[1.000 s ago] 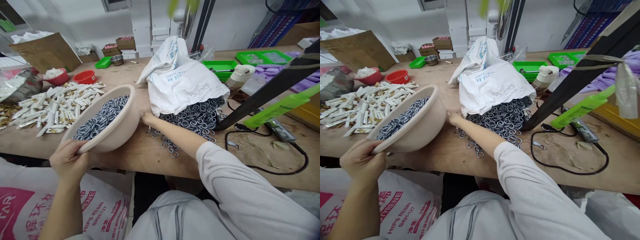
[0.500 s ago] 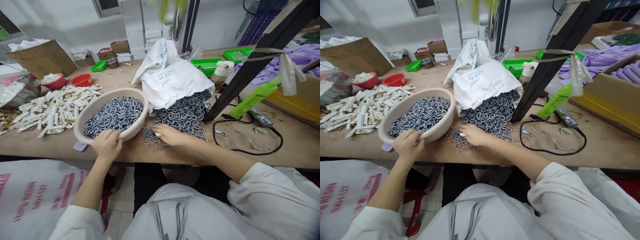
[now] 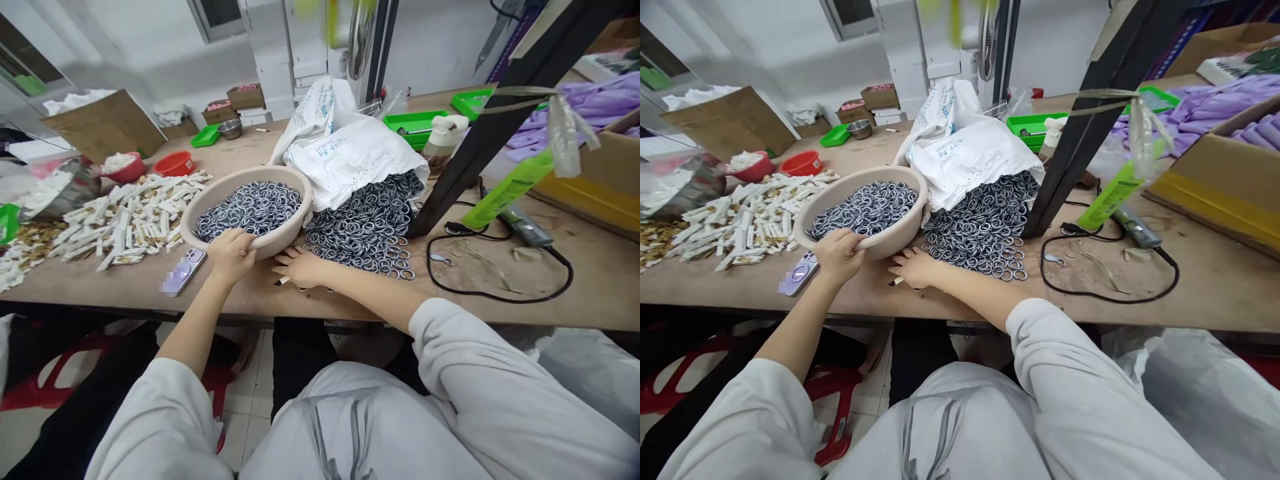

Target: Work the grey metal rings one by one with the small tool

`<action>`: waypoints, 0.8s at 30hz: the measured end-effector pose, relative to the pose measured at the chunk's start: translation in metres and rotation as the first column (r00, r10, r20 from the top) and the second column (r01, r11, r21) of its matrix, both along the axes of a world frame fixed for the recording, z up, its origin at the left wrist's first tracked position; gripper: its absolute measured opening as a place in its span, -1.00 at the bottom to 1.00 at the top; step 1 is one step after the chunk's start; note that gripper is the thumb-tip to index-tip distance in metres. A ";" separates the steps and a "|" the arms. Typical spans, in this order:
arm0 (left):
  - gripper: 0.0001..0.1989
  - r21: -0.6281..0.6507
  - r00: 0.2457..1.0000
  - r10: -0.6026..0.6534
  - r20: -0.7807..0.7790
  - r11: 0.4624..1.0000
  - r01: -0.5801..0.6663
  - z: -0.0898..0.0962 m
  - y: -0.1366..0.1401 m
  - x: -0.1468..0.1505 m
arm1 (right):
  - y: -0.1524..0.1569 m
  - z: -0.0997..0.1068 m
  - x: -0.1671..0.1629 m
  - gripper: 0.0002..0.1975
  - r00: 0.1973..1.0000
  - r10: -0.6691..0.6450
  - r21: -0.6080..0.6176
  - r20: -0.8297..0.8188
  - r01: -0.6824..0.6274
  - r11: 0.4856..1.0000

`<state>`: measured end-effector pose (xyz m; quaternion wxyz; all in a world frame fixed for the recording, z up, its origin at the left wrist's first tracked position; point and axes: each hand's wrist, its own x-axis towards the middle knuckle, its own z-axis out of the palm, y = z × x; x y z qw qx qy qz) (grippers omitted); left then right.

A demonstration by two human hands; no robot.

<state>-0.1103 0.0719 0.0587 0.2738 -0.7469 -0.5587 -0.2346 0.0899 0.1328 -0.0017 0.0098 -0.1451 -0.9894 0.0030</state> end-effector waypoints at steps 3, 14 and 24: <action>-0.88 -0.007 1.000 -0.018 0.005 1.000 0.018 -0.004 -0.002 0.003 | 0.004 0.000 0.006 -0.50 1.000 -0.004 0.012 -0.014 0.004 1.000; -0.88 0.068 0.999 -0.044 0.001 0.997 0.043 -0.021 -0.025 0.043 | 0.013 0.004 0.100 -0.51 0.994 0.053 0.076 -0.098 -0.046 0.996; -0.87 0.034 0.998 0.038 -0.042 0.999 -0.036 -0.017 -0.041 0.069 | -0.077 -0.019 0.073 -0.51 0.983 0.015 0.010 -0.183 -0.014 1.000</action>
